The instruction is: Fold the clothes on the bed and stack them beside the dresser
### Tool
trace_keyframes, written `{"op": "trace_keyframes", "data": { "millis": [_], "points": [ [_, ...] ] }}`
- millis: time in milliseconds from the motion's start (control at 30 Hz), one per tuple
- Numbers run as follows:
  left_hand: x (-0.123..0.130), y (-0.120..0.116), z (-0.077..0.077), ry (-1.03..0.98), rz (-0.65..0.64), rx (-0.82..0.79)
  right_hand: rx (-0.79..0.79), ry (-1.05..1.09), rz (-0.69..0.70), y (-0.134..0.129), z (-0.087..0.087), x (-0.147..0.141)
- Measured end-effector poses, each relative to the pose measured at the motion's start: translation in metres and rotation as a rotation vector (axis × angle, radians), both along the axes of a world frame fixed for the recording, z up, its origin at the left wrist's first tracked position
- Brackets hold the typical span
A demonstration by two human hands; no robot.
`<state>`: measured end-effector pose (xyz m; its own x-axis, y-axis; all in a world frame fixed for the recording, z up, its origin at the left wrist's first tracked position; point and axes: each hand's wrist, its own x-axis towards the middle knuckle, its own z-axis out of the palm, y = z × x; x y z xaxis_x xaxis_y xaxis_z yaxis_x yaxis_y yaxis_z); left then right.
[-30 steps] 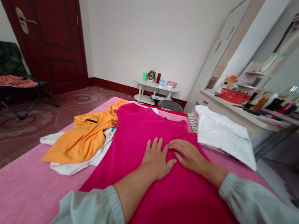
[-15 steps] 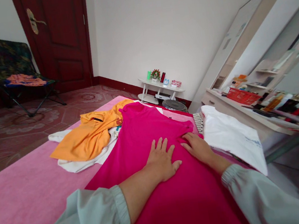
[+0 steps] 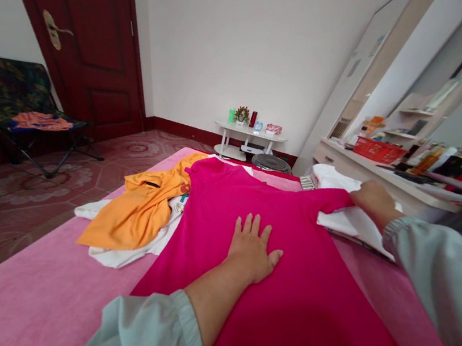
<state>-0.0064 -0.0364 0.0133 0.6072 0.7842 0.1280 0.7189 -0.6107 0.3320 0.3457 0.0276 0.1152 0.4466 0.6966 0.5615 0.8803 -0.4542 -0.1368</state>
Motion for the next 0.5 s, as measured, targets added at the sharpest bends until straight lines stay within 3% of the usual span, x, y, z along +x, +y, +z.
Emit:
{"op": "trace_keyframes", "data": {
  "millis": [33, 100, 200, 333, 500],
  "points": [
    [0.0, 0.0, 0.0, -0.001, 0.001, 0.002, 0.038, -0.03, -0.021, 0.002, 0.0, -0.008],
    [0.0, 0.0, -0.001, -0.002, 0.002, 0.007, 0.092, -0.115, 0.087, 0.014, 0.001, -0.03],
    [0.0, 0.0, 0.001, 0.002, -0.003, 0.004, -0.057, -0.146, 0.333, 0.043, -0.005, -0.062],
    [-0.001, -0.001, 0.004, 0.018, -0.001, -0.016, -0.308, -0.038, 0.253, 0.077, -0.035, -0.079],
    [-0.001, -0.003, 0.006, 0.0, 0.009, -0.01, -0.411, 0.056, 0.198, 0.092, -0.072, -0.073]
  ]
}}
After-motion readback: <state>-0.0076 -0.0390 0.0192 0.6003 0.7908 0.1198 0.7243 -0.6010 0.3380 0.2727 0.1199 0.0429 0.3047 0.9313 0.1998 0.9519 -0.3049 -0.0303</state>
